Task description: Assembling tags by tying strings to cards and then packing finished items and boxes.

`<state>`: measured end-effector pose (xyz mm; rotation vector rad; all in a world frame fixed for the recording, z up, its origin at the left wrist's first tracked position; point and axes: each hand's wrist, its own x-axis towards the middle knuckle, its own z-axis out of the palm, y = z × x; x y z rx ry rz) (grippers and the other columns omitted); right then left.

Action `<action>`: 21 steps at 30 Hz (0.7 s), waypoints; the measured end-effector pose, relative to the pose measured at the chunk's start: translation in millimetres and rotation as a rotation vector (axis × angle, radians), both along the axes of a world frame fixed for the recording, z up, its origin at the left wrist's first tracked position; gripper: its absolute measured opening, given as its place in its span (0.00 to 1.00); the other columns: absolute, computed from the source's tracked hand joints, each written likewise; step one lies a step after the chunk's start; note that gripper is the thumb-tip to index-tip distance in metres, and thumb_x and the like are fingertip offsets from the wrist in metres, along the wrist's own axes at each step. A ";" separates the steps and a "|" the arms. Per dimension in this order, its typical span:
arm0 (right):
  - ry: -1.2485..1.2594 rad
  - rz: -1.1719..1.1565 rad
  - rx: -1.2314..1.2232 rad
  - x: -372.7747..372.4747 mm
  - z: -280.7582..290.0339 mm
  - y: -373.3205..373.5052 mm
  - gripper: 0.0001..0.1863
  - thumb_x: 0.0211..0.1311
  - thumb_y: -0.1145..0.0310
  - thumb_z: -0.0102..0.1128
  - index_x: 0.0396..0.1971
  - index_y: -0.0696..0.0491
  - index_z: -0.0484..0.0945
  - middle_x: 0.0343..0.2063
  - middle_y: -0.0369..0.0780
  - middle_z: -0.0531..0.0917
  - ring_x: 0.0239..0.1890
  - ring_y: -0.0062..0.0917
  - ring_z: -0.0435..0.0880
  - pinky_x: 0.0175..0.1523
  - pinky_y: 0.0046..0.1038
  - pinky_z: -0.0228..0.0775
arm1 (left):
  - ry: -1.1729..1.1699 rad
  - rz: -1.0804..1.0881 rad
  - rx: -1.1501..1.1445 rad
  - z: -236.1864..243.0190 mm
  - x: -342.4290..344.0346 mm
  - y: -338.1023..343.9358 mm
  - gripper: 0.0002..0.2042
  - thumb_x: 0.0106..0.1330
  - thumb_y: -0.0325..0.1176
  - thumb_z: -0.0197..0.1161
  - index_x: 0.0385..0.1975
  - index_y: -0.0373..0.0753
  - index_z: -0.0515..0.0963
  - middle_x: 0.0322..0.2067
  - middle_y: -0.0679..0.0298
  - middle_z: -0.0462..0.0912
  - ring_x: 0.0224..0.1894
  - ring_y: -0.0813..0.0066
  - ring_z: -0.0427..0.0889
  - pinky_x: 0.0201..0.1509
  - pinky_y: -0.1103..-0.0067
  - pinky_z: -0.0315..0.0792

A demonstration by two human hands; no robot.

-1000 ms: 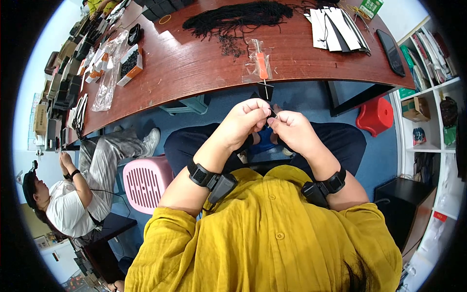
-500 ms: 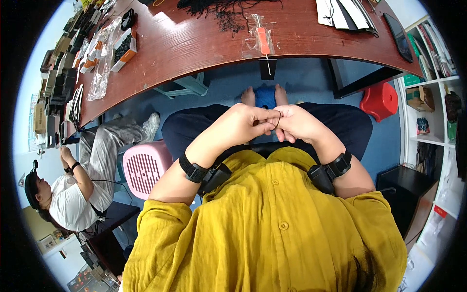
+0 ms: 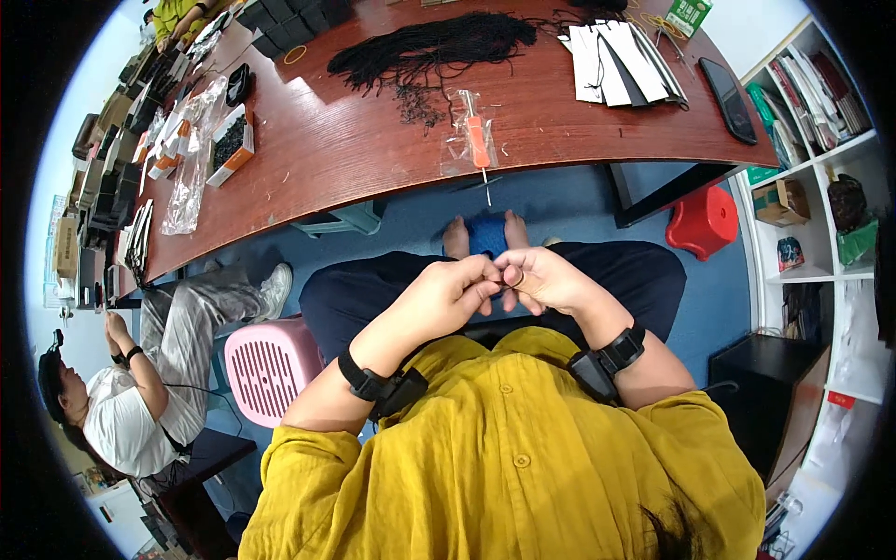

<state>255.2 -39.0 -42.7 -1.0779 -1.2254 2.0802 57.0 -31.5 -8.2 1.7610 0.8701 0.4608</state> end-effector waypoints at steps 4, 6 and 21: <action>-0.152 0.091 -0.032 5.0 5.3 -5.5 0.27 0.65 0.45 0.42 0.32 0.58 0.72 0.25 0.47 0.83 0.15 0.21 0.78 0.18 0.15 0.65 | -0.201 0.166 -0.257 -6.8 -2.5 -1.9 0.02 0.67 0.25 0.49 0.32 0.37 0.69 0.26 0.65 0.80 0.25 0.83 0.75 0.29 0.85 0.70; -0.234 0.097 -0.070 4.6 11.2 -8.3 0.28 0.66 0.45 0.41 0.31 0.60 0.72 0.24 0.47 0.83 0.16 0.22 0.79 0.18 0.16 0.66 | -0.247 0.267 -0.403 -10.2 -4.1 -1.6 0.03 0.68 0.28 0.48 0.32 0.39 0.68 0.31 0.65 0.80 0.24 0.84 0.72 0.27 0.88 0.66; -0.937 0.245 0.722 -1.5 119.2 -21.1 0.16 0.46 0.54 0.60 0.16 0.54 0.77 0.18 0.46 0.79 0.24 0.40 0.80 0.32 0.34 0.73 | -0.796 0.563 -0.569 27.7 -15.4 25.8 0.02 0.66 0.29 0.52 0.33 0.40 0.69 0.29 0.66 0.74 0.24 0.82 0.69 0.26 0.87 0.64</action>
